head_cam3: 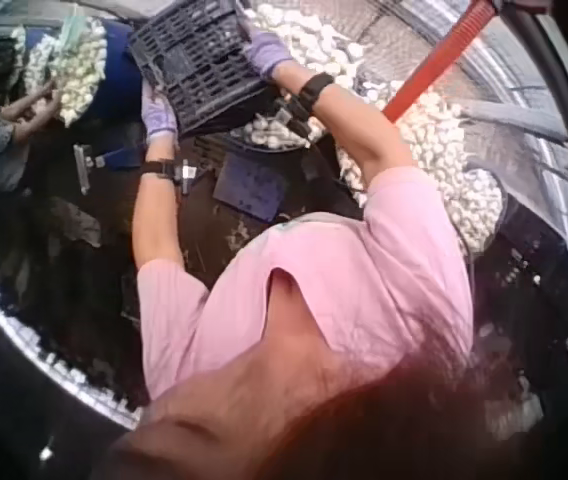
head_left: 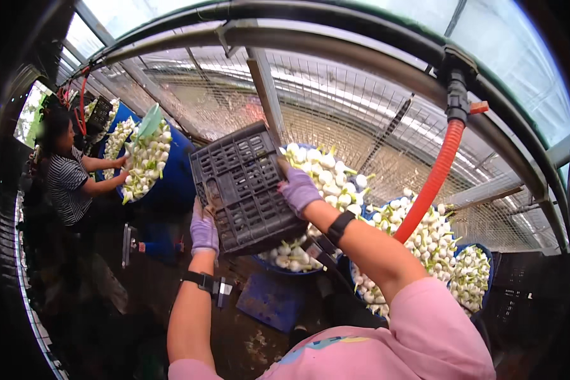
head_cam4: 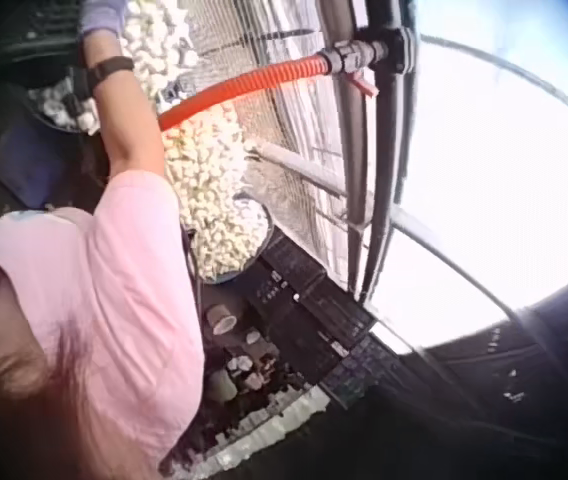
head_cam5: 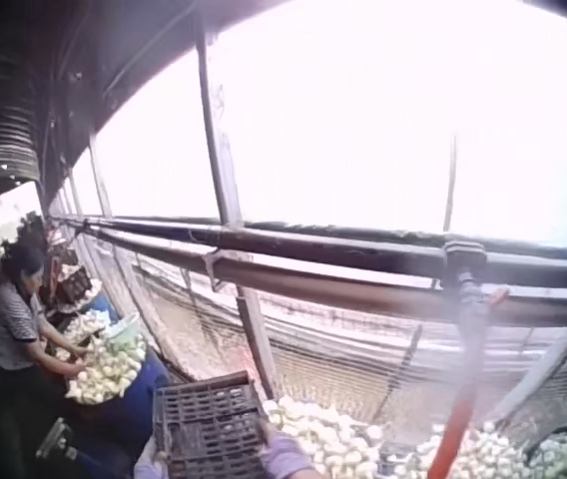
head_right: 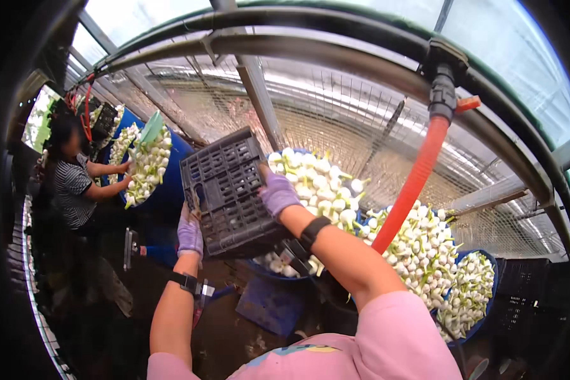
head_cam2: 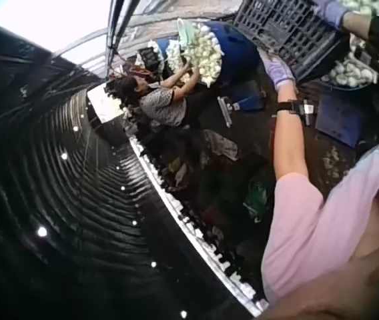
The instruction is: The person sits on the floor and peels garlic bulbs by hand, removing the outer skins and roots. They place the cleaned garlic into a black crate and later transfer the contents into a large blue barrel. Finally, they gather the discarded skins into a sack.
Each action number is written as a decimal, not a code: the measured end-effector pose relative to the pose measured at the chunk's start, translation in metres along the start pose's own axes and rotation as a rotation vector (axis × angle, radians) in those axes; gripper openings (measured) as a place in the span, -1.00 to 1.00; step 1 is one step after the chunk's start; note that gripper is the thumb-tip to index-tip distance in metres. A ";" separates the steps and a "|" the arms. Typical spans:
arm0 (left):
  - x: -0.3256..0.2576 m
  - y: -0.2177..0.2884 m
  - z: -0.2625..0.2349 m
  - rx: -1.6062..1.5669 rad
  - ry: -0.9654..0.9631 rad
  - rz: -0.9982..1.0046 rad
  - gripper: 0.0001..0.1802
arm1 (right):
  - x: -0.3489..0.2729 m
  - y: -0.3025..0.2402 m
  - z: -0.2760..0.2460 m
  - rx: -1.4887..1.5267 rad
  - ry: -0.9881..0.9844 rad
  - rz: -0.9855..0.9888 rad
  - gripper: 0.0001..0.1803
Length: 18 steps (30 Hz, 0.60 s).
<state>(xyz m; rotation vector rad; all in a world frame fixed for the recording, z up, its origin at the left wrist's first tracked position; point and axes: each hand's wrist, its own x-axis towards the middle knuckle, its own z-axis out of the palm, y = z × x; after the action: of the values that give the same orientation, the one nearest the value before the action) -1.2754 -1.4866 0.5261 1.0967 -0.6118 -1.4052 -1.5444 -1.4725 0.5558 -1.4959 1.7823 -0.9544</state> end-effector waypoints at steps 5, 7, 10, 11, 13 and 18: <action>-0.053 0.059 0.124 0.446 -0.257 0.016 -0.51 | -0.044 -0.016 -0.093 0.377 0.130 0.216 -0.44; -0.039 0.025 0.130 0.621 -0.249 0.118 -0.55 | -0.048 0.006 -0.091 0.276 0.259 0.124 -0.41; -0.003 -0.024 0.104 0.767 -0.289 0.342 -0.56 | -0.048 0.045 -0.056 0.013 0.350 0.089 -0.36; -0.007 -0.033 0.114 0.702 -0.272 0.128 -0.57 | -0.048 0.054 -0.056 -0.074 0.342 0.169 -0.34; 0.001 -0.037 0.083 0.749 -0.254 0.145 -0.59 | -0.048 0.034 -0.056 0.261 0.250 0.196 -0.37; -0.068 0.020 0.145 0.531 -0.325 0.115 -0.55 | -0.079 0.001 -0.121 0.533 0.297 0.140 -0.49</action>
<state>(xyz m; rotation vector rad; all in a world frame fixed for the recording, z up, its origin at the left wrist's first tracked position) -1.4026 -1.4599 0.6223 1.2230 -1.3178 -1.3643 -1.6311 -1.3777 0.6215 -0.9200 1.6198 -1.4937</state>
